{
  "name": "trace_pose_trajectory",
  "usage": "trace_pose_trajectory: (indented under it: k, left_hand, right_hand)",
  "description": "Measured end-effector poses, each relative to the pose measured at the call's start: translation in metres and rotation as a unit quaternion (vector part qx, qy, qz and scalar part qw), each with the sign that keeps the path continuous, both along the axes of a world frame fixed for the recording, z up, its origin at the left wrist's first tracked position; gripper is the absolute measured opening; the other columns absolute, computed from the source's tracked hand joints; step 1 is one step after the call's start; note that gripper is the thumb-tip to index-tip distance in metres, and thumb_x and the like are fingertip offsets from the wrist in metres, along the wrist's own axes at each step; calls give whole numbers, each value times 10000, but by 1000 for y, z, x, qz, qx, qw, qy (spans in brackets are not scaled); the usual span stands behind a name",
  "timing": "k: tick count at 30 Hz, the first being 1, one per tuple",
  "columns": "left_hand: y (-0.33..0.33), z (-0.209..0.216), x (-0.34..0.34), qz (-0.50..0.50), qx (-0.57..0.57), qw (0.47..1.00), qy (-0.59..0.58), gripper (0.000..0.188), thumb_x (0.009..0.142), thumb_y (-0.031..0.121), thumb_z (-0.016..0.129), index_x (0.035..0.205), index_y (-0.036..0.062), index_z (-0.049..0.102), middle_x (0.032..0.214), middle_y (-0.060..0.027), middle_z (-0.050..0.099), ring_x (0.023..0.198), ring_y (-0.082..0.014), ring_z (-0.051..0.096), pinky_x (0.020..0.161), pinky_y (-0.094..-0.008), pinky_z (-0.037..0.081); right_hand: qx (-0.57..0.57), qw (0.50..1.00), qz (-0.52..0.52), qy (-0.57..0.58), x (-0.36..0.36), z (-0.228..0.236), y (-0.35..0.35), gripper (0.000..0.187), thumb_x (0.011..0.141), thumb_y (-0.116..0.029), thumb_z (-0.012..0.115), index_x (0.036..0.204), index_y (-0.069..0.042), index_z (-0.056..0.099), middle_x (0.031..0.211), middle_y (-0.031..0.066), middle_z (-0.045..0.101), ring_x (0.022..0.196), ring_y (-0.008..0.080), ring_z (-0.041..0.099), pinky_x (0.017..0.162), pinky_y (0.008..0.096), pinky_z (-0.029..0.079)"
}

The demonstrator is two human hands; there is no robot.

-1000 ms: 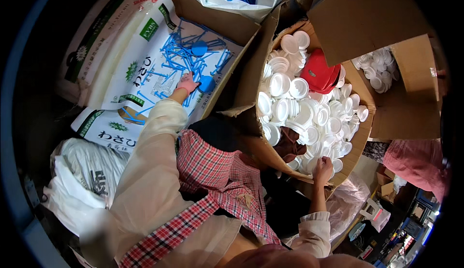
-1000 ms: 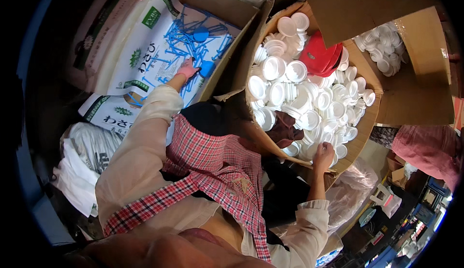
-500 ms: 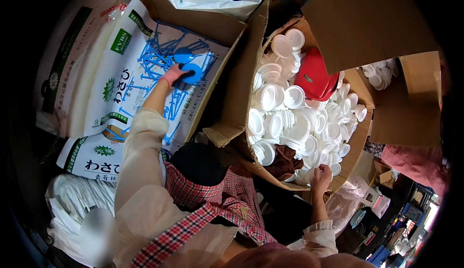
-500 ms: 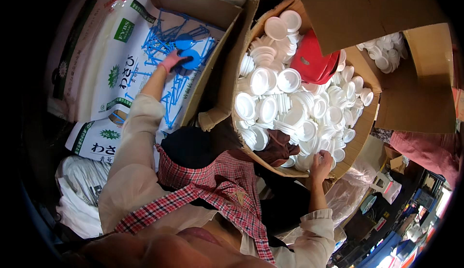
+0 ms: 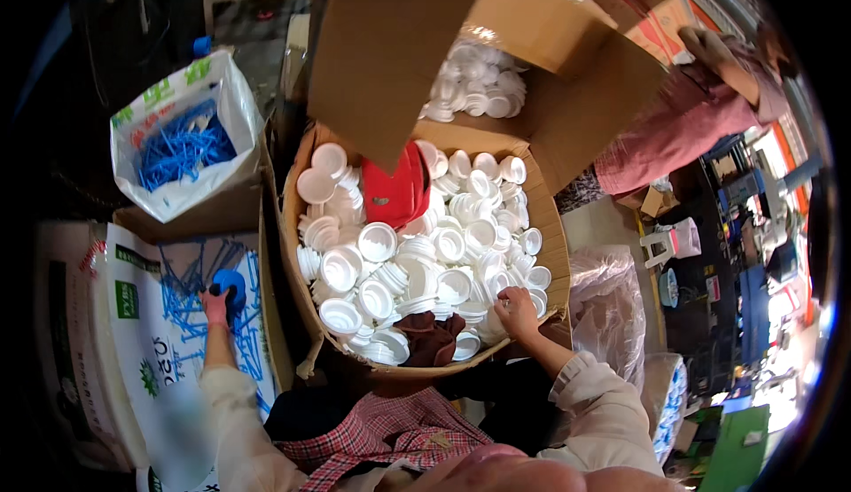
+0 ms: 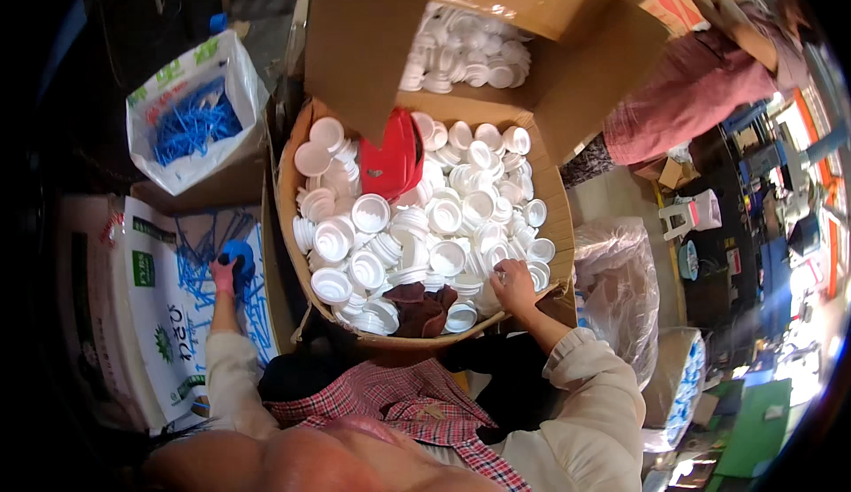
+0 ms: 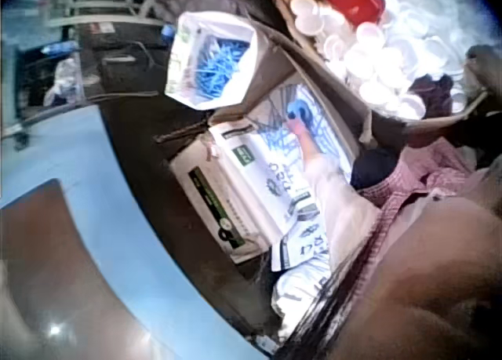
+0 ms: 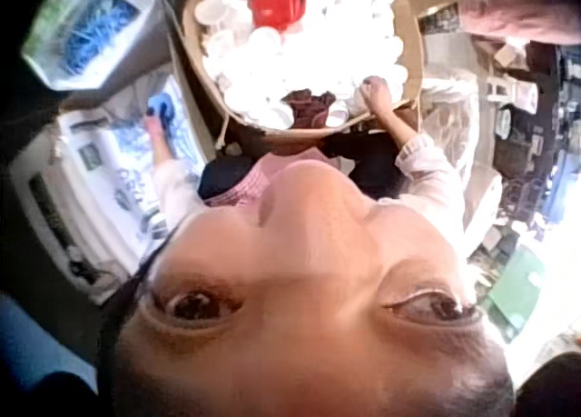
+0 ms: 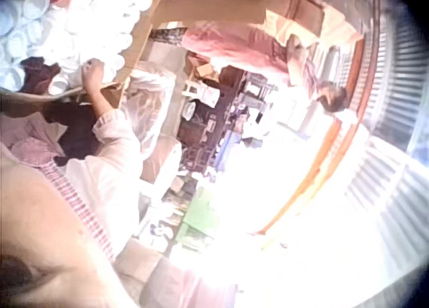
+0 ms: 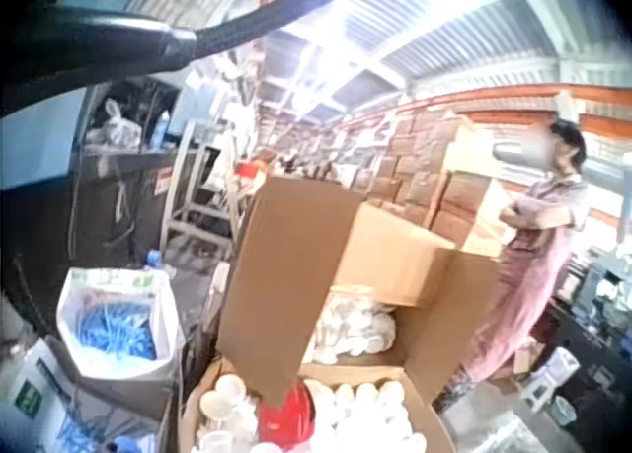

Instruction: The person repeatedly picks white plastic cups and blue lids from a cardboard box, fits each lid onto a cup, and places the assembled units into a nearby plastic bag. The person wears gloves and works continuously at a packing station.

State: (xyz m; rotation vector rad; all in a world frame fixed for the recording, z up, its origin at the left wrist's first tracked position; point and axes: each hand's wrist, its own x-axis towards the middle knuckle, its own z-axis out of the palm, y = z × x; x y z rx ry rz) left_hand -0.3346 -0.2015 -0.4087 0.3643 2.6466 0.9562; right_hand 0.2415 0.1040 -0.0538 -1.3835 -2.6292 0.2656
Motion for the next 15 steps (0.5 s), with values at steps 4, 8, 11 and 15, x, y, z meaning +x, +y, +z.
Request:
trace_pose_trajectory:
  k: [4,8,11,15]
  left_hand:
    - [-75,17,-37,99,251,962,-40,544,690,210,814,1119,-35,587,1148,-180,591,1034,-324,570,888,-406,456]
    - [7,298,95,-34,334,941,44,492,670,157,816,1069,-25,593,1178,-177,568,1057,-314,561,911,-397,449]
    - [46,375,146,-207,291,907,225,455,647,140,812,1031,-3,614,1228,-207,520,1090,-350,542,917,-400,442]
    - [121,456,232,-442,244,804,313,347,630,117,772,923,10,621,1091,-174,541,991,-350,544,854,-415,445]
  right_hand:
    - [6,997,57,48,-20,-25,24,140,770,-182,635,831,-57,622,821,133,624,863,336,559,771,443,455]
    - [29,1000,2,8,3,-15,3,140,767,-188,640,854,-79,631,881,112,625,899,321,556,775,452,441]
    - [140,987,46,64,-10,-17,8,104,760,-150,651,836,-84,623,919,92,606,907,306,549,762,465,424]
    - [-25,951,153,269,-41,16,-7,265,836,-217,656,1030,-45,603,946,87,591,823,255,566,699,375,463]
